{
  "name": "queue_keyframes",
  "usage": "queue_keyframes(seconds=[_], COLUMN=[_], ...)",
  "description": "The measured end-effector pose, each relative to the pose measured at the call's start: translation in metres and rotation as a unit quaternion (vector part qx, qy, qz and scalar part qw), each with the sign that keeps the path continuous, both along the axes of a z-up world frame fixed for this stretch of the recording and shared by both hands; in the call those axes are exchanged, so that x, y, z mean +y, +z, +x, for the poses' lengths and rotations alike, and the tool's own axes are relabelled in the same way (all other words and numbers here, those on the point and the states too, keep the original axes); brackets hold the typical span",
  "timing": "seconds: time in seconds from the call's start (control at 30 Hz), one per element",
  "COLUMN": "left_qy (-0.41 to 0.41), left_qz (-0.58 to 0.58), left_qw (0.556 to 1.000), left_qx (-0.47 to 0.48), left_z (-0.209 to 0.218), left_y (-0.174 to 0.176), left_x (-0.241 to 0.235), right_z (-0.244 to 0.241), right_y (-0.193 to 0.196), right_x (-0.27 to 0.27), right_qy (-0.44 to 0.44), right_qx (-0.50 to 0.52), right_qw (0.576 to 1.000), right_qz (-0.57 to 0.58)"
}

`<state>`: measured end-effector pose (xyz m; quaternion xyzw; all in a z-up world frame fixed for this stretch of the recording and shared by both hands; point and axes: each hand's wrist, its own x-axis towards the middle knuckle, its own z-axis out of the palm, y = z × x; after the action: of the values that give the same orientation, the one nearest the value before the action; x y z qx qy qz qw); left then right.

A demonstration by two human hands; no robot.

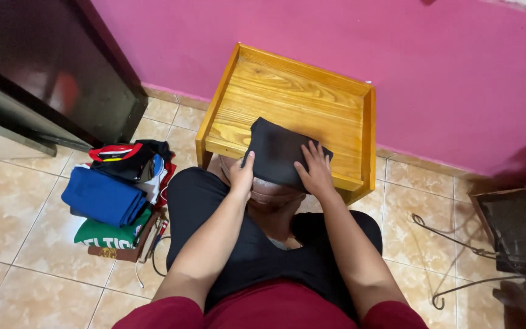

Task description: The person folds a black cloth on a small wooden table, then places it on a pile of clothes on the floor. They repeat this process with another black cloth and a blue cloth, folding each item neatly before stacking them.

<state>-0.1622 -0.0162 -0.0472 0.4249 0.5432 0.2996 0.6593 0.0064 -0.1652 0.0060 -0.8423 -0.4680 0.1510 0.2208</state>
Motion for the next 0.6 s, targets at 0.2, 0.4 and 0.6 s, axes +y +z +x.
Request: queue_keyframes(seconds=[0.2, 0.4, 0.6], left_qy=[0.010, -0.092, -0.267], left_qz=[-0.110, -0.166, -0.200], left_qw=[0.988, 0.967, 0.930], left_qx=[-0.110, -0.170, -0.153], left_z=[0.000, -0.004, -0.001], left_y=[-0.017, 0.003, -0.037], left_x=[0.002, -0.010, -0.035], right_z=[-0.031, -0.035, -0.023], right_y=[-0.022, -0.004, -0.012], right_x=[-0.063, -0.064, -0.075], right_qy=[-0.102, -0.362, -0.431], right_qx=[0.086, 0.469, 0.540], right_qw=[0.982, 0.742, 0.580], right_qz=[0.133, 0.315, 0.431])
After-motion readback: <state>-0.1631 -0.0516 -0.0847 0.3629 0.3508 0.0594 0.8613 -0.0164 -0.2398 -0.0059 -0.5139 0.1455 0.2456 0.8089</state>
